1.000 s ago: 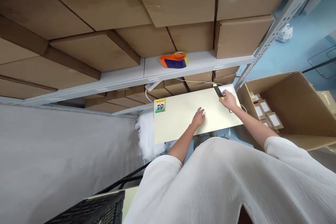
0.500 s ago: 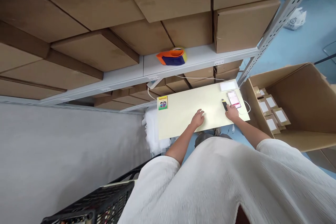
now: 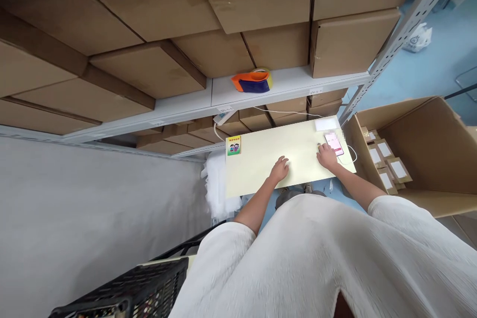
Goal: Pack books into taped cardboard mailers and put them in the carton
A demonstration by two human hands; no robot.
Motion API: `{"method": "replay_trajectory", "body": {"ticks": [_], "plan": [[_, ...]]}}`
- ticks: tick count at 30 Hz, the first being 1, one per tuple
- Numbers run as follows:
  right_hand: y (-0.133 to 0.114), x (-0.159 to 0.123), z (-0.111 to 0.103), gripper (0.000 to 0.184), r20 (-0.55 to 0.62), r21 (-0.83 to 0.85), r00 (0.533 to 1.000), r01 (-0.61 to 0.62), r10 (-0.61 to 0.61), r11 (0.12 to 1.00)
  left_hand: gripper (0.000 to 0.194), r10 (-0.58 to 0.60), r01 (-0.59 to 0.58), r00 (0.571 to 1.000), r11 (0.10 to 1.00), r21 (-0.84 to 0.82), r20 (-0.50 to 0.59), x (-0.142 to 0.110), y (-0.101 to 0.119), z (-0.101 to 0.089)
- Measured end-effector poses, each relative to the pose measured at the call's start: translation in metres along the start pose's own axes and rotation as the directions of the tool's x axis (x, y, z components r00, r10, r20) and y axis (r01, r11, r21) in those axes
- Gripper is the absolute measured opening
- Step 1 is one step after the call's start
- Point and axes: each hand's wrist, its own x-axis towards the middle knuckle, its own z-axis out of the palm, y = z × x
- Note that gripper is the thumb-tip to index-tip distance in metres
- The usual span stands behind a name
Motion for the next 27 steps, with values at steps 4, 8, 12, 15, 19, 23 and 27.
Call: {"method": "replay_trajectory", "body": {"ticks": [4,8,12,15,19,23,27], "plan": [[-0.044,0.025,-0.042,0.045,-0.167,0.07,0.977,0.149,-0.136,0.986,0.05,0.034,-0.035,0.999,0.999,-0.017,-0.035,0.001,-0.006,-0.008],[-0.095,0.06,-0.097,0.049,-0.411,0.089,0.874,0.321,-0.259,0.943,0.051,0.05,-0.054,0.996,0.997,-0.047,-0.078,0.001,-0.021,-0.021],[-0.144,0.095,-0.155,0.061,-0.567,0.029,0.75,0.432,-0.341,0.901,0.049,0.055,-0.062,0.992,0.996,-0.063,-0.115,-0.002,-0.043,-0.038],[-0.176,0.118,-0.192,0.065,-0.586,-0.043,0.699,0.478,-0.41,0.877,0.048,0.057,-0.068,0.988,0.995,-0.075,-0.14,-0.006,-0.062,-0.05],[-0.211,0.144,-0.226,0.067,-0.573,-0.134,0.675,0.481,-0.464,0.866,0.048,0.055,-0.073,0.982,0.993,-0.095,-0.18,-0.013,-0.089,-0.065],[-0.229,0.161,-0.239,0.063,-0.537,-0.239,0.694,0.42,-0.48,0.875,0.047,0.048,-0.075,0.977,0.989,-0.124,-0.207,-0.019,-0.112,-0.075],[-0.237,0.167,-0.238,0.053,-0.565,-0.263,0.703,0.342,-0.431,0.902,0.046,0.055,-0.083,0.977,0.989,-0.126,-0.207,-0.022,-0.128,-0.081]]}}
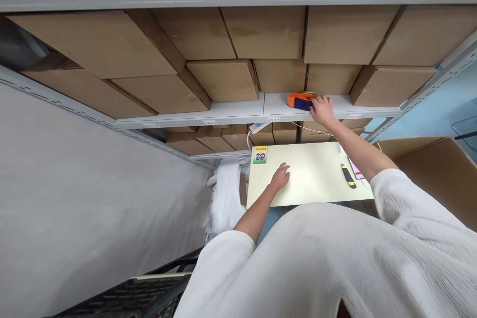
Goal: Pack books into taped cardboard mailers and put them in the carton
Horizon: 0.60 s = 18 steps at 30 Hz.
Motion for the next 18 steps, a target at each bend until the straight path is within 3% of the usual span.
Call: {"method": "replay_trajectory", "body": {"ticks": [4,8,13,18], "plan": [[-0.007,-0.009,-0.003,0.045,-0.027,-0.022,1.0,-0.001,0.001,1.0,0.045,0.017,-0.017,1.0,1.0,0.007,0.022,0.001,-0.008,-0.005],[-0.014,-0.038,-0.011,0.04,-0.046,-0.038,0.999,0.025,-0.026,0.999,0.046,0.051,-0.051,0.997,0.999,0.0,0.056,0.008,-0.007,-0.007],[-0.019,-0.103,-0.016,0.033,-0.083,-0.031,0.996,-0.03,0.027,0.999,0.046,0.101,-0.103,0.99,0.995,0.008,0.096,0.017,0.006,0.002],[-0.016,-0.185,0.003,0.029,-0.033,0.01,0.986,-0.164,0.164,0.986,0.047,0.114,-0.122,0.98,0.992,0.035,0.163,0.021,0.023,0.017]]}}
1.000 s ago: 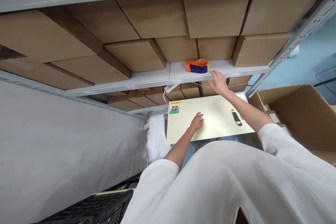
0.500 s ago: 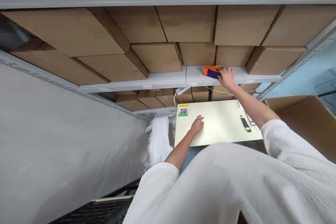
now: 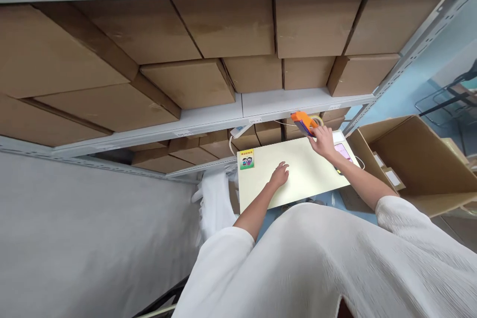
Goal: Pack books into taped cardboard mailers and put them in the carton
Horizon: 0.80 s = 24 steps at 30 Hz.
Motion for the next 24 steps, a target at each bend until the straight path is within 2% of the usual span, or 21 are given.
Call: {"method": "replay_trajectory", "body": {"ticks": [2,4,9,11,15,20,24], "plan": [[0.008,-0.03,0.014,0.027,0.099,0.013,0.992,-0.077,0.075,0.997,0.048,0.004,-0.005,1.0,1.0,0.005,0.016,0.003,0.007,0.006],[0.015,-0.058,0.03,0.025,0.21,0.004,0.962,-0.178,0.173,0.984,0.048,0.009,-0.009,1.0,1.0,0.004,0.022,0.007,0.013,0.013],[0.033,-0.122,0.065,0.024,0.426,-0.066,0.824,-0.383,0.373,0.921,0.05,0.01,-0.011,0.999,1.0,0.021,0.046,0.012,0.028,0.031],[0.039,-0.142,0.074,0.026,0.476,-0.074,0.789,-0.404,0.389,0.912,0.049,0.006,-0.007,0.998,1.0,0.026,0.055,0.012,0.034,0.039],[0.05,-0.168,0.089,0.03,0.544,-0.07,0.753,-0.4,0.371,0.914,0.046,-0.024,0.022,0.997,0.999,0.028,0.074,0.009,0.044,0.056],[0.061,-0.178,0.099,0.031,0.601,-0.048,0.726,-0.385,0.335,0.921,0.048,-0.049,0.046,0.994,0.998,0.037,0.099,0.004,0.055,0.076],[0.07,-0.183,0.102,0.03,0.626,-0.022,0.72,-0.365,0.298,0.931,0.048,-0.081,0.075,0.989,0.996,0.05,0.127,0.0,0.06,0.082]]}}
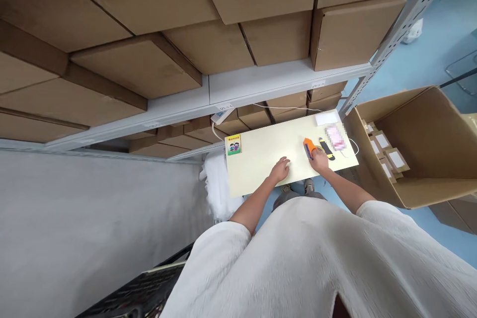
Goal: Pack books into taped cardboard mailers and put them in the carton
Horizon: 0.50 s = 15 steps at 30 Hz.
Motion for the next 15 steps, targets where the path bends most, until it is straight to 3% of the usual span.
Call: {"method": "replay_trajectory", "body": {"ticks": [8,15], "plan": [[0.012,0.004,0.005,0.024,0.003,0.001,0.998,0.057,-0.057,0.998,0.048,-0.019,0.018,0.997,1.0,-0.015,-0.072,0.0,0.007,-0.002],[0.016,0.011,-0.015,0.03,-0.092,-0.021,0.99,0.101,-0.103,0.995,0.048,-0.019,0.014,0.99,0.999,-0.036,-0.142,0.002,0.015,-0.004]]}}
